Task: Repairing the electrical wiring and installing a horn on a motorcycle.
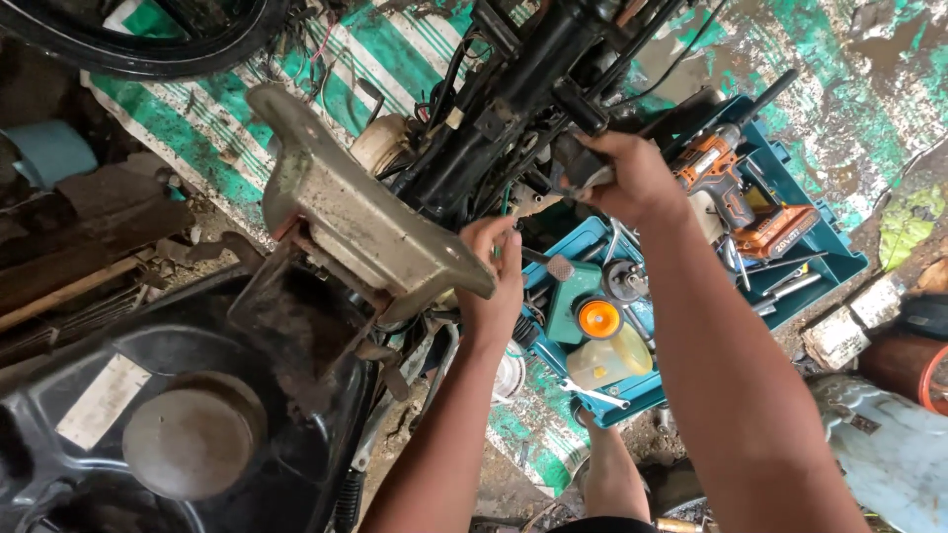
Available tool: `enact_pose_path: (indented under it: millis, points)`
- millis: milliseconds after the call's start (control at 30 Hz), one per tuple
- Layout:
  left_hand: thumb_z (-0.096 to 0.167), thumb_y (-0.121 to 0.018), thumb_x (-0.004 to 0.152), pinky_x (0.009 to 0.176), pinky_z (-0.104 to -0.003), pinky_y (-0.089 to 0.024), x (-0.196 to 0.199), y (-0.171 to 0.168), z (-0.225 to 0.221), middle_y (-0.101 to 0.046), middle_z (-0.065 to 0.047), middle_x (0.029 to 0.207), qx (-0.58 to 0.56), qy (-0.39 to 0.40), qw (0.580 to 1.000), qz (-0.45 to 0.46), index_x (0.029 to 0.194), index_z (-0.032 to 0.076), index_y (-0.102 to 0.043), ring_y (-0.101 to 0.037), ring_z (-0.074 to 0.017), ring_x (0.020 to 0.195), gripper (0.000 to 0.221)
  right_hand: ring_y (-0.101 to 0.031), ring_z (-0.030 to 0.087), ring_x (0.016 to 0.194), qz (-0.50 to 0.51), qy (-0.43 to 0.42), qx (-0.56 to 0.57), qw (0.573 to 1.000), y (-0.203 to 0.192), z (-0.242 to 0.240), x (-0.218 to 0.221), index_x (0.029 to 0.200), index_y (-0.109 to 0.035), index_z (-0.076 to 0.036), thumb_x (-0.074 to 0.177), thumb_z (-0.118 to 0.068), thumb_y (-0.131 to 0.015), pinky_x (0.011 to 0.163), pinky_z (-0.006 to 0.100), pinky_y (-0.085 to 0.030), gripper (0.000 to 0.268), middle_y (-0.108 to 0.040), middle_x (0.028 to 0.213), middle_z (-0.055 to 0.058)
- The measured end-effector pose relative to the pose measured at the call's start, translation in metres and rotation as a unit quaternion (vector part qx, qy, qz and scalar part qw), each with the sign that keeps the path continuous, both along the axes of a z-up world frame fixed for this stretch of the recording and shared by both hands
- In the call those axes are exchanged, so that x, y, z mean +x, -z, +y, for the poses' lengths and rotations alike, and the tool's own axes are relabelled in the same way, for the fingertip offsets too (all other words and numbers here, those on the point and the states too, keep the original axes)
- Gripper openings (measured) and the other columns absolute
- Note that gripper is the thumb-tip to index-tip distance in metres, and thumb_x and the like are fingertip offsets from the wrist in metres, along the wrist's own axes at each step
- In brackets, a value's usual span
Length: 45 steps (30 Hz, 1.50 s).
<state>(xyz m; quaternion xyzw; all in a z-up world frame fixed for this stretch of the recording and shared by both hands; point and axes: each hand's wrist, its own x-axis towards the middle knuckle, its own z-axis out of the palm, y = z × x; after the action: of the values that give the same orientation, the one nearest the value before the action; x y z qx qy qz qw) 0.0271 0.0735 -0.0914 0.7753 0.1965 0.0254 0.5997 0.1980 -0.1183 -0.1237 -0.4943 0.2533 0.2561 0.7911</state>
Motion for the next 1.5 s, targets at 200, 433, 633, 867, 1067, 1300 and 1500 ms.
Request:
enact_pose_path:
  millis: [200, 433, 633, 867, 1067, 1300, 1500]
  points:
    - [0.024, -0.053, 0.120, 0.092, -0.051, -0.071, 0.024, -0.005, 0.002, -0.059, -0.017, 0.140, -0.012, 0.030, 0.999, -0.017, 0.139, 0.011, -0.066, -0.070, -0.0381, 0.122, 0.027, -0.075, 0.037, 0.088, -0.034, -0.028, 0.135, 0.990, 0.004, 0.012, -0.029, 0.125, -0.075, 0.005, 0.089, -0.009, -0.072, 0.072, 0.047, -0.064, 0.039, -0.074, 0.104, 0.024]
    - [0.012, -0.056, 0.114, 0.096, -0.051, -0.073, 0.044, 0.034, 0.003, -0.053, -0.021, 0.157, 0.087, 0.051, 0.995, 0.013, 0.161, 0.008, -0.051, -0.074, -0.0364, 0.120, 0.047, -0.075, 0.031, 0.113, -0.148, 0.028, 0.090, 0.984, 0.052, 0.035, -0.048, 0.139, -0.075, -0.004, 0.094, 0.021, -0.069, 0.096, 0.050, -0.063, 0.052, -0.075, 0.124, 0.018]
    - [0.009, -0.061, 0.107, 0.090, -0.046, -0.075, 0.036, 0.056, 0.002, -0.053, -0.025, 0.162, 0.065, 0.047, 0.996, -0.032, 0.162, 0.009, -0.049, -0.073, -0.0424, 0.125, 0.056, -0.074, 0.028, 0.109, -0.115, 0.077, 0.079, 0.987, 0.041, 0.067, -0.056, 0.139, -0.076, -0.011, 0.097, 0.017, -0.073, 0.096, 0.051, -0.067, 0.051, -0.076, 0.123, 0.012]
    - [0.007, -0.064, 0.106, 0.079, -0.043, -0.075, -0.029, 0.012, -0.018, -0.044, -0.036, 0.162, 0.051, 0.052, 0.994, -0.087, 0.161, 0.005, -0.048, -0.074, -0.0427, 0.119, 0.057, -0.075, 0.027, 0.107, -0.133, 0.027, 0.060, 0.989, 0.022, 0.070, -0.047, 0.137, -0.076, -0.010, 0.105, 0.010, -0.072, 0.094, 0.047, -0.068, 0.038, -0.075, 0.117, 0.011]
    - [0.013, -0.065, 0.108, 0.073, -0.035, -0.072, -0.061, 0.005, -0.025, -0.066, -0.022, 0.144, 0.072, 0.072, 0.992, -0.072, 0.141, 0.006, -0.066, -0.080, -0.0370, 0.107, 0.033, -0.073, 0.026, 0.103, -0.115, 0.130, 0.066, 0.983, 0.033, 0.088, -0.045, 0.132, -0.075, -0.002, 0.105, 0.006, -0.073, 0.092, 0.045, -0.069, 0.028, -0.074, 0.114, 0.013]
    - [0.011, -0.071, 0.105, 0.065, -0.028, -0.070, -0.026, 0.000, -0.011, -0.069, -0.010, 0.134, 0.069, 0.047, 0.986, -0.146, 0.133, 0.011, -0.070, -0.080, -0.0271, 0.101, 0.028, -0.073, 0.023, 0.099, -0.119, 0.125, 0.028, 0.985, 0.028, 0.080, -0.045, 0.127, -0.078, -0.002, 0.104, 0.003, -0.077, 0.089, 0.043, -0.071, 0.023, -0.073, 0.109, 0.012]
    - [0.005, -0.074, 0.101, 0.060, -0.023, -0.068, -0.012, 0.004, -0.004, -0.066, -0.013, 0.130, 0.106, 0.041, 0.981, -0.160, 0.130, 0.008, -0.069, -0.078, -0.0245, 0.094, 0.030, -0.070, 0.017, 0.103, -0.115, 0.103, -0.030, 0.988, 0.022, 0.080, -0.050, 0.132, -0.077, -0.003, 0.106, 0.000, -0.074, 0.090, 0.034, -0.071, 0.026, -0.070, 0.113, 0.008]
